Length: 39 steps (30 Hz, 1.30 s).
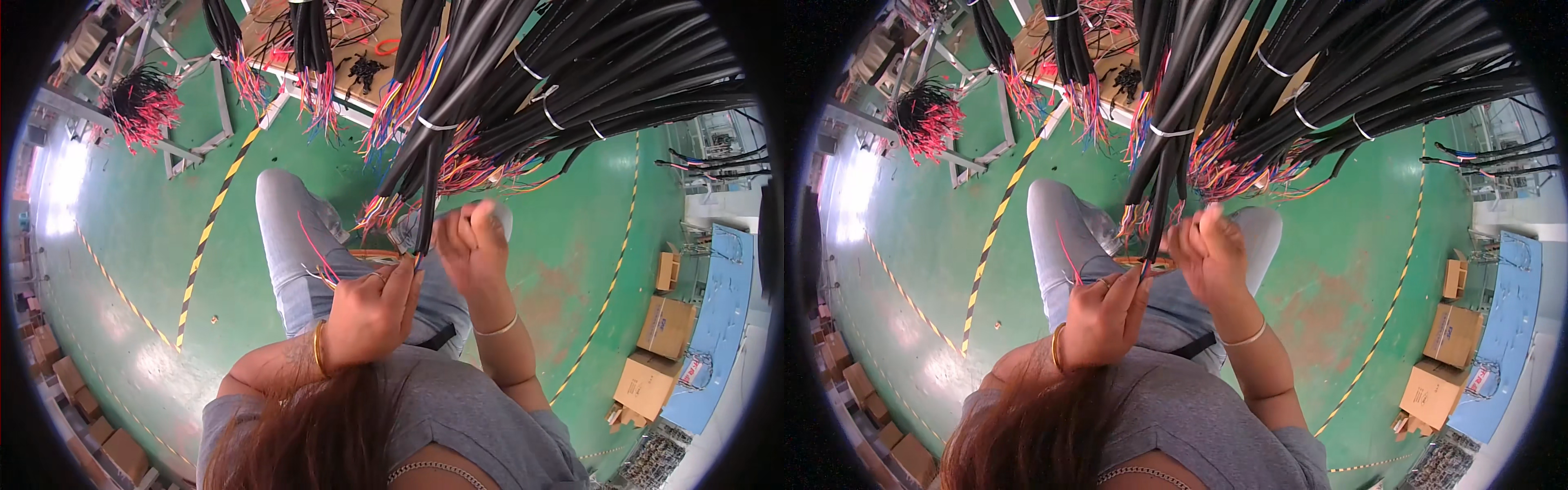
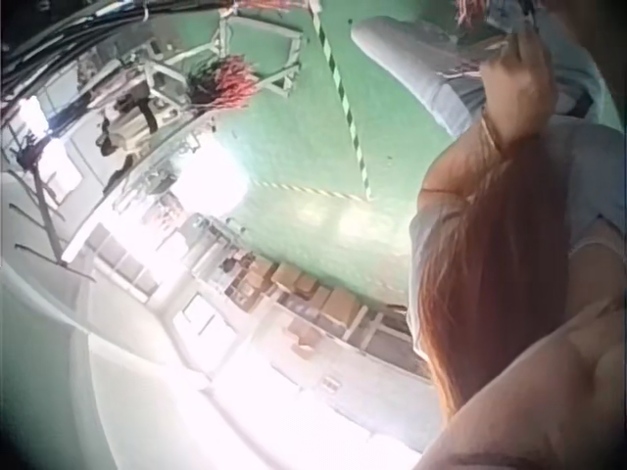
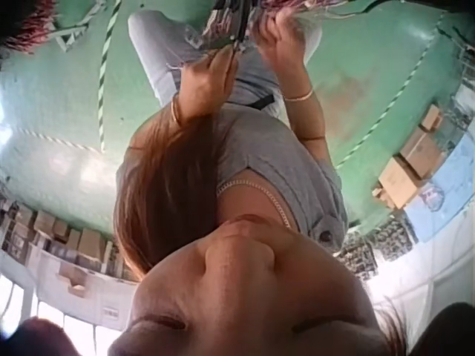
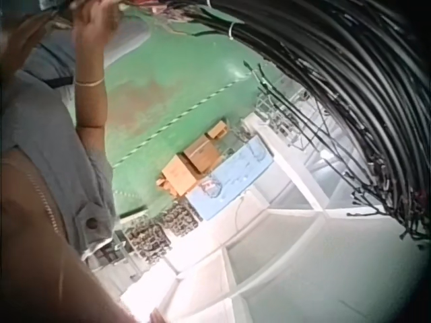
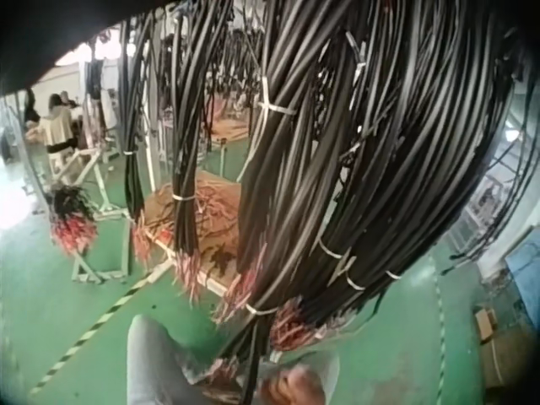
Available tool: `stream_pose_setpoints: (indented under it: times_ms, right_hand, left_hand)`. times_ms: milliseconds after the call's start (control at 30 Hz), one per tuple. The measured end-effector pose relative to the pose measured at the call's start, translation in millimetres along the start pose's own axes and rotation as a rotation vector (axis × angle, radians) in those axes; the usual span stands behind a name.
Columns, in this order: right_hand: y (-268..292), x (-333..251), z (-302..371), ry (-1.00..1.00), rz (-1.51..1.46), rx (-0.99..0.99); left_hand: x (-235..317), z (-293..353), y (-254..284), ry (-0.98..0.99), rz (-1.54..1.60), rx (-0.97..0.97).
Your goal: The person takes small connectors from a table and attaches them onto the exposed colored wires of hanging cables by hand.
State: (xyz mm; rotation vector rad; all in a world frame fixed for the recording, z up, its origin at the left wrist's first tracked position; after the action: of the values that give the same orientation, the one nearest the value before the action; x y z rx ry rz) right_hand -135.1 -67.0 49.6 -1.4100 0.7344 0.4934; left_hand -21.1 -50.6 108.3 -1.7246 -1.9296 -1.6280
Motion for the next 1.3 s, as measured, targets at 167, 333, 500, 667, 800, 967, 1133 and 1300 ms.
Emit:
stream_pose_setpoints:
  times_ms: [167,333,500,667,800,967,1133,1300]
  right_hand:
    - [-8,16,20,-0.21,-0.298,0.005]
    - [7,-14,36,0.09,0.265,0.155]
    - [-4,-26,39,0.243,0.615,0.199]
    - [-18,-38,43,0.393,1.007,0.147]
    - [-28,-42,47,0.6,1.305,0.047]
    - [-3,-28,39,0.321,0.826,0.143]
    - [8,-5,34,0.019,0.139,0.138]
    - [3,-13,32,-0.028,0.572,0.091]
  left_hand:
    - [-6,1,-5,0.029,0.002,-0.053]
    - [-11,-1,-10,0.063,0.023,-0.143]
    - [-17,-1,-5,0.149,0.094,-0.101]
    - [-18,-2,-3,0.162,0.094,-0.105]
    - [-18,-3,-3,0.165,0.083,-0.109]
    - [-21,-2,-3,0.184,0.118,-0.089]
    - [-21,-3,-2,0.191,0.134,-0.085]
    - [-21,-3,-3,0.192,0.133,-0.094]
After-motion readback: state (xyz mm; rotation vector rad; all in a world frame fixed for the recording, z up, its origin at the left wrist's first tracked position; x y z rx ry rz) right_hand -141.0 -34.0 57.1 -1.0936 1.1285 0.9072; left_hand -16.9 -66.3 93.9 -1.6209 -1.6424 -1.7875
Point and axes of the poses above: each hand's wrist, its own z-axis away from the middle knuckle, its own y-axis out of the back of the hand, x = y × z, the point moved 8 cm from there along -z, towards the middle knuckle, and after that the axes turned 1 degree about -z, right-handed, at the moved point
